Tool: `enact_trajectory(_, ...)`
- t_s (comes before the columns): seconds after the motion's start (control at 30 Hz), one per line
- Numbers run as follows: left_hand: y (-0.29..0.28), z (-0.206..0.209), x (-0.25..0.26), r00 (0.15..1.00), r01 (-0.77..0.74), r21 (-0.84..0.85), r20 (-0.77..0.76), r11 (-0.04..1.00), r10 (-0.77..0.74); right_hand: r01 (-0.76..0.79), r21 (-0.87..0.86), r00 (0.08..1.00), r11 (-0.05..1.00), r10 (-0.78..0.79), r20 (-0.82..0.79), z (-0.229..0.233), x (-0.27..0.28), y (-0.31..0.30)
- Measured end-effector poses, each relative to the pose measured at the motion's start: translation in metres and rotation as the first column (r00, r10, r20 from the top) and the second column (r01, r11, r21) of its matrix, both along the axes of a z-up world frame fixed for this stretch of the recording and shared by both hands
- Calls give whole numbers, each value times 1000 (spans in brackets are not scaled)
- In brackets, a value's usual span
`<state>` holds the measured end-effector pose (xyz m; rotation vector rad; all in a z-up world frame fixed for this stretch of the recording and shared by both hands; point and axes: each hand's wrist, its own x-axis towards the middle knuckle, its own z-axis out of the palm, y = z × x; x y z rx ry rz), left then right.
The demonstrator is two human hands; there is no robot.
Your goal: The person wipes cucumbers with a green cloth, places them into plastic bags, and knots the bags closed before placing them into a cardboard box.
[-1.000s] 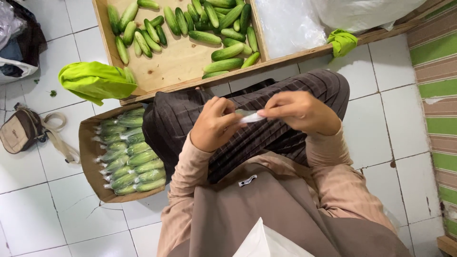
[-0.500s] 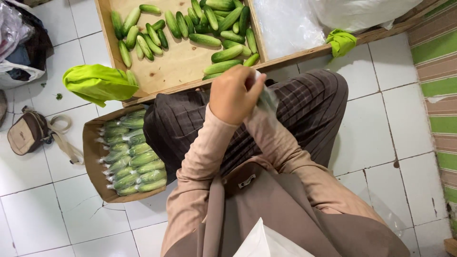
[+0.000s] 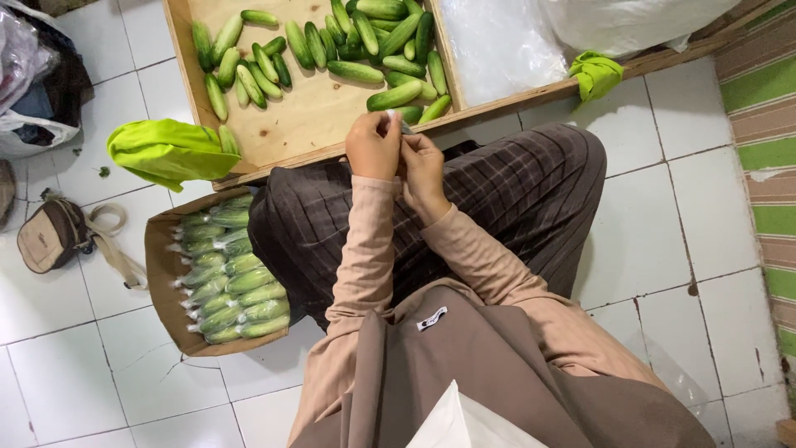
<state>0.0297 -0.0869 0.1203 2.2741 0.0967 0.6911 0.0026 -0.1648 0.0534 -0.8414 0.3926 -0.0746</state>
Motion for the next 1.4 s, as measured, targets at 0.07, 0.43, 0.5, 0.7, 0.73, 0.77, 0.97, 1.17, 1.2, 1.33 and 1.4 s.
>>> enact_trajectory(0.07,-1,-9,-1,1000,13,-26,21,1000,-13,-18,-178,997,984,30,66,31,-6,-8)
enact_trajectory(0.43,5,23,-32,977,210,-355,43,911,-209,293,-724,827,625,215,520,131,-30,-47)
enact_trajectory(0.5,10,33,-42,929,306,-614,26,728,-369,372,-734,780,568,238,579,148,-33,-50)
enact_trajectory(0.7,2,80,-71,881,469,-476,195,744,-430,417,-693,731,588,237,640,180,-48,-59)
enact_trajectory(0.73,3,81,-74,882,467,-475,195,746,-428,416,-693,730,589,238,641,183,-48,-62)
enact_trajectory(0.77,3,82,-77,858,510,-462,222,725,-462,380,-696,729,610,265,631,186,-49,-65)
enact_trajectory(0.97,7,84,-83,817,576,-351,269,738,-510,254,-704,740,664,335,583,185,-53,-75)
enact_trajectory(1.17,9,91,-83,787,615,-329,301,716,-538,115,-735,681,668,486,548,193,-50,-91)
enact_trajectory(1.2,9,91,-83,776,630,-320,291,707,-559,91,-743,684,663,501,530,189,-49,-94)
enact_trajectory(1.33,9,88,-84,744,668,-330,264,667,-614,20,-781,653,624,583,483,187,-43,-98)
enact_trajectory(1.4,9,86,-84,727,685,-319,241,655,-643,-41,-784,613,620,635,470,183,-43,-97)
